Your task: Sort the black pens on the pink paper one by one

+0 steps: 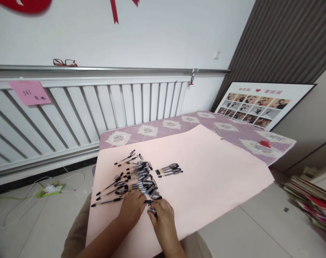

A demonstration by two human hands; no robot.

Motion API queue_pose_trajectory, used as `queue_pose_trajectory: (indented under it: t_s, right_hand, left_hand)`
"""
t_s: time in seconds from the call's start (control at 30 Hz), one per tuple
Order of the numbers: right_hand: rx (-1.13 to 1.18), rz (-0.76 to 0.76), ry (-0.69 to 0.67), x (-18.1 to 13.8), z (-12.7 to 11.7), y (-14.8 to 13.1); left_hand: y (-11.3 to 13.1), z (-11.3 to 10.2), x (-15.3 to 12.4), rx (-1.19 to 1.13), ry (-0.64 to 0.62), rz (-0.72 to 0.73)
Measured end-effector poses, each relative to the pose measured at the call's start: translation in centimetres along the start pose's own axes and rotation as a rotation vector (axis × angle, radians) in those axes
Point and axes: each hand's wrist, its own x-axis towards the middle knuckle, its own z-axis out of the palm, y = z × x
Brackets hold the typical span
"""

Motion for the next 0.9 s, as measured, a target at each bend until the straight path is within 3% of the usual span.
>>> queue_pose_trajectory:
  t_s: [0.37,0.9]
  right_hand:
    - [0.036,-0.016,0.022,0.1,0.2,0.6]
    - [0.041,0.005,0.068,-0.1,0.6,1.2]
  left_hand:
    - [-0.3,-0.8,-0.8,-0.005,-0.099,-0.047]
    - [-3.0,-2.9,-5.9,-0.176,-0.091,-0.148]
